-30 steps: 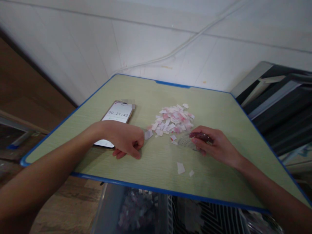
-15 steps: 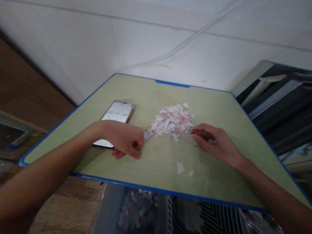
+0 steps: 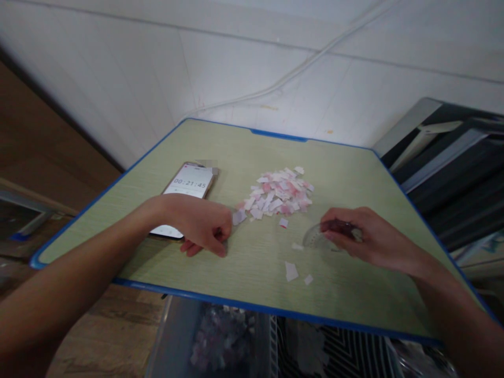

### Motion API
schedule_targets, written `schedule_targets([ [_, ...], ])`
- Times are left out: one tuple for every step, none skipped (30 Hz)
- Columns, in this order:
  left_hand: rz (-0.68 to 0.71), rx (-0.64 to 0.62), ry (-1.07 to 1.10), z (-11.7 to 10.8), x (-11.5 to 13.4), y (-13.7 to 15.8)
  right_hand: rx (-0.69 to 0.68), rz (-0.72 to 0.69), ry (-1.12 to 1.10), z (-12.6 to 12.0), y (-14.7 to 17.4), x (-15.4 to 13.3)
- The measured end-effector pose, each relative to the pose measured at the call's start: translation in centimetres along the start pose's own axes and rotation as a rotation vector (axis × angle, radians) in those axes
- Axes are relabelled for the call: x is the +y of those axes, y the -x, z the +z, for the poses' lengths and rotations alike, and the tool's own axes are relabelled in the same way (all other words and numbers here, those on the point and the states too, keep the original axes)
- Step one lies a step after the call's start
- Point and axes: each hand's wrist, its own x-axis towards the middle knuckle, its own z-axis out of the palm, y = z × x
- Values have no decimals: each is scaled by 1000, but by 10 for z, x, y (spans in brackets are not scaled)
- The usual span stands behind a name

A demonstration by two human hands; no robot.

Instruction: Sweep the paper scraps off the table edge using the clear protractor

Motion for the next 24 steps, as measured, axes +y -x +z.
schedule_targets([
  [-2,-3,2,0,0,0,-55,4,-47,-2,1,0],
  [-2,-7,4,0,0,0,-76,11,-95,-3,1,1],
  [1,-10,5,0,0,0,-63,22,-146,-2,0,2],
  [4,-12,6,0,0,0,-21,37,-198,0,-1,3],
  [6,-10,5,0,0,0,35,53,-250,4,-4,4],
  [6,-8,3,0,0,0,89,70,-294,10,-6,5],
  [4,-7,2,0,0,0,128,83,-320,15,-9,7],
  [4,-5,2,0,0,0,149,90,-330,20,-12,8],
  [3,-5,2,0,0,0,160,97,-327,24,-15,9],
  [5,-5,1,0,0,0,151,102,-314,27,-17,10],
  [8,-6,-2,0,0,0,134,108,-299,28,-18,11],
  [8,-6,-2,0,0,0,114,116,-285,26,-18,11],
  [5,-5,-2,0,0,0,89,125,-271,24,-17,11],
  [1,-4,-1,0,0,0,65,133,-261,20,-15,10],
  [-2,-5,0,0,0,0,39,144,-256,15,-13,10],
  [-2,-6,2,0,0,0,3,154,-257,10,-11,10],
  [-1,-9,4,0,0,-1,-47,164,-269,6,-8,11],
  [1,-11,5,0,0,-1,-109,168,-283,2,-5,11],
  [1,-13,6,0,-1,-1,-182,160,-296,-2,-3,12],
  [1,-14,7,0,-1,-1,-256,145,-305,-4,-1,13],
  [0,-12,8,0,-1,-1,-324,121,-310,-5,1,13],
  [1,-10,8,0,-1,-1,-377,96,-317,-5,2,13],
  [6,-10,7,0,-2,-1,-404,73,-330,-4,2,13],
  [14,-10,7,0,-2,-1,-402,55,-350,-2,2,12],
])
